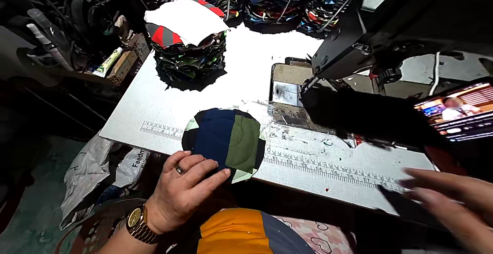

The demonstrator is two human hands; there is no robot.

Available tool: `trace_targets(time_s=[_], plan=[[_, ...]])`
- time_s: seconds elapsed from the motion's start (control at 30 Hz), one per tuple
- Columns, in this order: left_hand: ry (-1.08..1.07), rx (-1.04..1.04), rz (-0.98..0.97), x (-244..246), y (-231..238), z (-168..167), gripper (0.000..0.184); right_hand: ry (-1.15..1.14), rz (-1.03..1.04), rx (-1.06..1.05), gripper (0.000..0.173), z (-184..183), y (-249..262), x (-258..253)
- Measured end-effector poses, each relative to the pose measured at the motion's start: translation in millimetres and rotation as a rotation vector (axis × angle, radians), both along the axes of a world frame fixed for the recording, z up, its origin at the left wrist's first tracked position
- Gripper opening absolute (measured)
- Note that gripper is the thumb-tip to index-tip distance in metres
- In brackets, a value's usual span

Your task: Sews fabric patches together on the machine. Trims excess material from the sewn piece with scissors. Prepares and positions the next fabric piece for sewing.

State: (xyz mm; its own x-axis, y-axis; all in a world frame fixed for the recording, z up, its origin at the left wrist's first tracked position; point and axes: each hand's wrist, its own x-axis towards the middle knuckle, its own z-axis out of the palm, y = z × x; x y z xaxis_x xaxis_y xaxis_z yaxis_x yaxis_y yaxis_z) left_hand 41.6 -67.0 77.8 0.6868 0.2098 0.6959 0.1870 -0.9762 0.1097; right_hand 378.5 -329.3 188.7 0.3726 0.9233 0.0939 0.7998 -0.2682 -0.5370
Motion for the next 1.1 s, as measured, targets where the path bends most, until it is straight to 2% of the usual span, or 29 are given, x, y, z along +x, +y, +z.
trace_targets(time_s=[0.13, 0.27, 0.37, 0.5, 0.6, 0.73, 0.87, 0.97, 1.1], plan=[[0.011, -0.005, 0.050, -2.9, 2.6, -1.6, 0.031, -0.158, 0.127, 0.211, 0.038, -38.5, 63.0, -22.0], [0.059, -0.079, -0.022, -1.8, 10.5, -1.0, 0.029, -0.250, 0.150, 0.268, 0.046, -59.4, 103.8, -42.2], [0.038, -0.093, -0.032, -0.6, 9.4, 0.0, 0.028, -0.298, 0.117, 0.279, 0.048, -77.6, 115.8, -50.1], [0.003, -0.076, -0.045, 3.1, 8.2, 1.7, 0.027, -0.321, 0.096, 0.311, 0.047, -83.6, 113.8, -49.6], [-0.051, -0.172, -0.107, 7.6, 11.1, 9.8, 0.022, -0.303, 0.079, 0.324, 0.046, -83.9, 112.5, -49.2], [-0.289, -0.575, -0.193, 17.8, 12.7, 42.0, 0.024, -0.287, 0.079, 0.346, 0.046, -85.5, 113.2, -48.2], [-0.604, -1.161, -0.123, 28.3, 6.2, 78.5, 0.017, -0.275, 0.067, 0.365, 0.047, -89.0, 113.4, -45.8], [-0.728, -1.558, -0.151, 32.9, 4.6, 90.2, 0.023, -0.268, 0.060, 0.382, 0.046, -89.5, 113.7, -45.7], [-0.806, -1.816, -0.093, 33.8, 2.6, 86.5, 0.026, -0.259, 0.058, 0.387, 0.046, -89.7, 112.6, -46.1]])
